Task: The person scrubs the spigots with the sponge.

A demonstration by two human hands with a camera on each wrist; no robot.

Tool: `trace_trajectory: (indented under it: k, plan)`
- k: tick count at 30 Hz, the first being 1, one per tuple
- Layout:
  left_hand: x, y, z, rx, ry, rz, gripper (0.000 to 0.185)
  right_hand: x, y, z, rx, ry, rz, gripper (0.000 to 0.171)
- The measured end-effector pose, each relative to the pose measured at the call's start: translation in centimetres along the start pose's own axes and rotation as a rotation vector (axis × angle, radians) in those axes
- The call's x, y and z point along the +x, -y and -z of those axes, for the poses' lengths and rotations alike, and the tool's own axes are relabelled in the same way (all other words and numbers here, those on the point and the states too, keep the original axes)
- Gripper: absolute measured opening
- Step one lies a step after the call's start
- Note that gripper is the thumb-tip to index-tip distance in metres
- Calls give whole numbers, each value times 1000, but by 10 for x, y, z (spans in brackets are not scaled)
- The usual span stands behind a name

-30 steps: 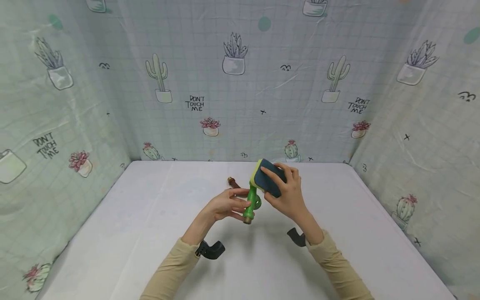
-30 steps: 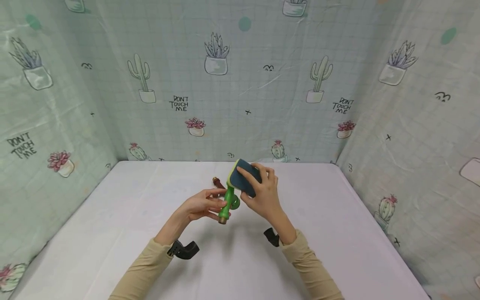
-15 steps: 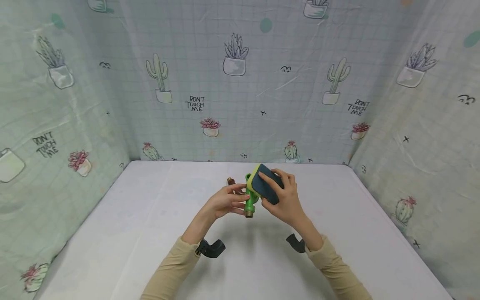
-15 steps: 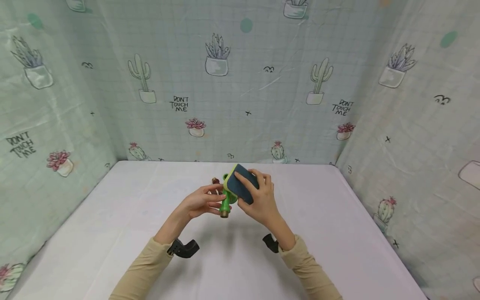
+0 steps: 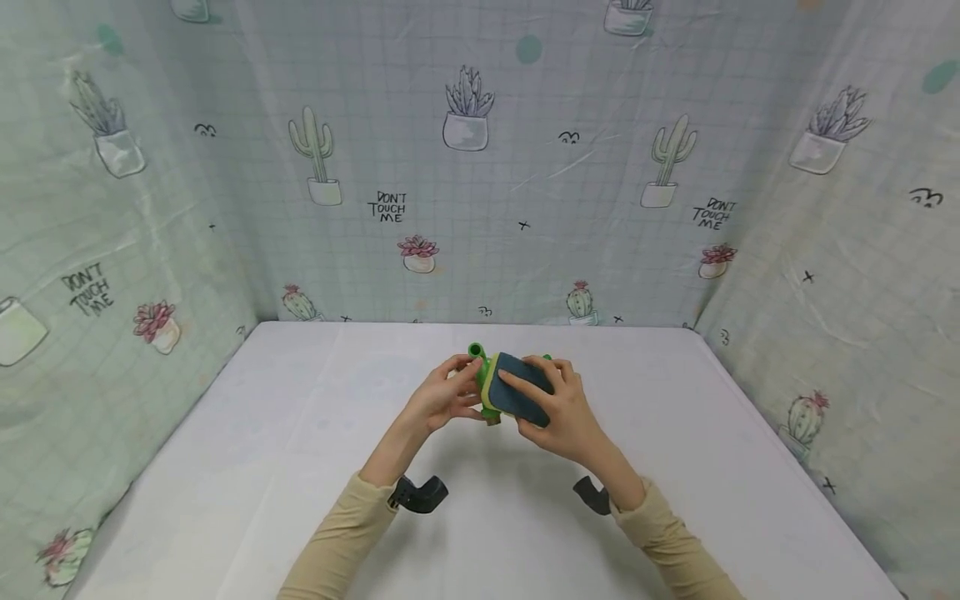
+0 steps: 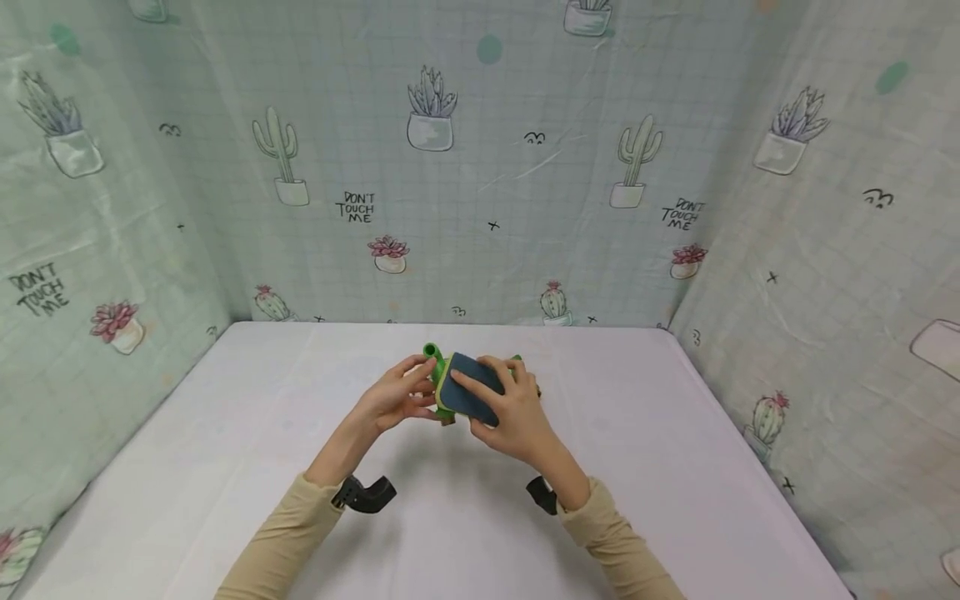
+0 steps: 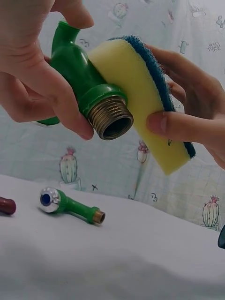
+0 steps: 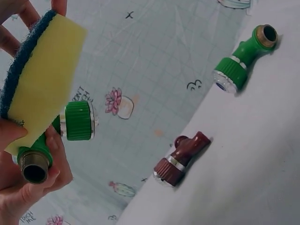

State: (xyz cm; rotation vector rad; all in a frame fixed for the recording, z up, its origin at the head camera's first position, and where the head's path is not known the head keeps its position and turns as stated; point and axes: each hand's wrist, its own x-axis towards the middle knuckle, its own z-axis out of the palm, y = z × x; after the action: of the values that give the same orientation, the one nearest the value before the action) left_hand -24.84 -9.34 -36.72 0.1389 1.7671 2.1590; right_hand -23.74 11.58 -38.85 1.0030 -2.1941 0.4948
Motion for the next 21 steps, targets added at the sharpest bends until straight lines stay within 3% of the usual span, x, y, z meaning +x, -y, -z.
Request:
trace_trajectory:
  k: [5,11,19,21]
  plan:
    - [2,1,-1,-71,-122,-2,29,-3,2,-2,-17,-12,32,67]
    - [4,0,2,-161,-237,-33,31,-5,8,-2,-44,-25,70,68]
    - [3,2,3,-344,-281,-77,37,-6,9,-2,-79,-52,109,66]
    - [2,3,3,-348,-278,-92,39,-7,8,-2,-65,-56,95,65]
